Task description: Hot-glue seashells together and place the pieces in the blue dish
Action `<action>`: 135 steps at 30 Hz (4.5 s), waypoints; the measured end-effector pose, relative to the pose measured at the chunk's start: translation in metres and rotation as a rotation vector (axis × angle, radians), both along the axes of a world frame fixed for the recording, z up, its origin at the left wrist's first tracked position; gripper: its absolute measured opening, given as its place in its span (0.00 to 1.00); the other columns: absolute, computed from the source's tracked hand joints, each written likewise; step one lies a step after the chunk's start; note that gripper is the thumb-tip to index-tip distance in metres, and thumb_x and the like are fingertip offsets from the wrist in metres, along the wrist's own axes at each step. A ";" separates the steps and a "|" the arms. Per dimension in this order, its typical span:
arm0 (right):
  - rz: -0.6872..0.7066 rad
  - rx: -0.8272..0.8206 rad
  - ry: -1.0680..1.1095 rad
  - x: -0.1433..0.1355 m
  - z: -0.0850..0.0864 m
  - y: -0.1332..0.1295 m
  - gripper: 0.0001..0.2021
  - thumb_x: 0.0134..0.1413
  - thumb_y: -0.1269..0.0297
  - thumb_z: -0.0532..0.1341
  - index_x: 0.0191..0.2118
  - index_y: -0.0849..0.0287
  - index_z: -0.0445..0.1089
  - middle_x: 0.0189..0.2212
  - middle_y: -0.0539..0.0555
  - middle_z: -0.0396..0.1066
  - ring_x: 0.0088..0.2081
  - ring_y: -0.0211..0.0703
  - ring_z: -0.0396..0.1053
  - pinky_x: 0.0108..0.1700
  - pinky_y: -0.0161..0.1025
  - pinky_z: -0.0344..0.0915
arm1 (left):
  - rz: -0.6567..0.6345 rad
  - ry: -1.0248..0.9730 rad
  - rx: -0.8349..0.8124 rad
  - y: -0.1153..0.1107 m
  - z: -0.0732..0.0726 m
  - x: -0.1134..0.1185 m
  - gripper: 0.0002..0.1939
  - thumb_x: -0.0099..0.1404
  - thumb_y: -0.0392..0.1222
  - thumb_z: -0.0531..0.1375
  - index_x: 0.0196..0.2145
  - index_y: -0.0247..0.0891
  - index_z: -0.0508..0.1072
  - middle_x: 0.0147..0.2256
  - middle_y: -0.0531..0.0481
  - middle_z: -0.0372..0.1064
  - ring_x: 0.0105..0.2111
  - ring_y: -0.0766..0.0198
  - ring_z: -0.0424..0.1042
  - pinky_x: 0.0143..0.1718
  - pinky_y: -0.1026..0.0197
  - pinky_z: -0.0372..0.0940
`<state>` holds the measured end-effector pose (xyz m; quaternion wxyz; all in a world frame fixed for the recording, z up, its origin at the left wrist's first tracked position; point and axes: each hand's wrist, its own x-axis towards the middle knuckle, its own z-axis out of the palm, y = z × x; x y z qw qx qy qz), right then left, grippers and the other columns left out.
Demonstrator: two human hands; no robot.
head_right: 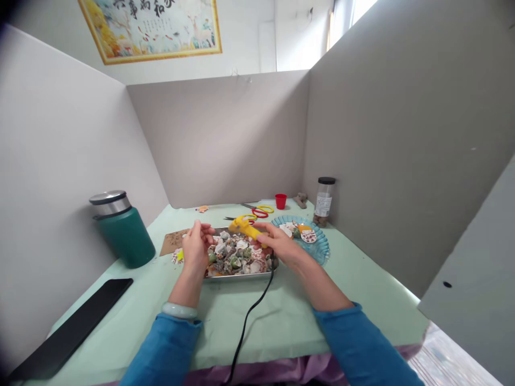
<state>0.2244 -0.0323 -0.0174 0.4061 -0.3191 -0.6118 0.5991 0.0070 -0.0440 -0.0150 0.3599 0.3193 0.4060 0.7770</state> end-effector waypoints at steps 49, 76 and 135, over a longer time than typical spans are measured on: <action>-0.281 0.257 0.093 -0.021 -0.032 0.026 0.14 0.50 0.51 0.62 0.32 0.58 0.66 0.13 0.43 0.58 0.17 0.34 0.54 0.21 0.34 0.52 | -0.364 1.186 -0.180 0.010 -0.024 -0.012 0.16 0.58 0.32 0.55 0.42 0.41 0.77 0.41 0.45 0.77 0.42 0.57 0.75 0.48 0.57 0.65; -0.286 0.249 0.082 -0.022 -0.031 0.024 0.13 0.50 0.53 0.63 0.30 0.58 0.65 0.13 0.43 0.59 0.17 0.33 0.54 0.22 0.34 0.52 | 0.091 1.828 -0.592 0.005 -0.017 -0.021 0.14 0.61 0.35 0.52 0.38 0.40 0.76 0.39 0.39 0.75 0.43 0.52 0.73 0.41 0.56 0.62; -0.360 0.429 -0.201 -0.024 -0.028 0.018 0.14 0.48 0.52 0.63 0.32 0.59 0.69 0.23 0.47 0.64 0.25 0.36 0.59 0.27 0.33 0.56 | -0.084 1.770 -0.504 0.003 -0.016 -0.007 0.08 0.58 0.39 0.57 0.31 0.41 0.77 0.37 0.43 0.75 0.38 0.55 0.72 0.36 0.61 0.61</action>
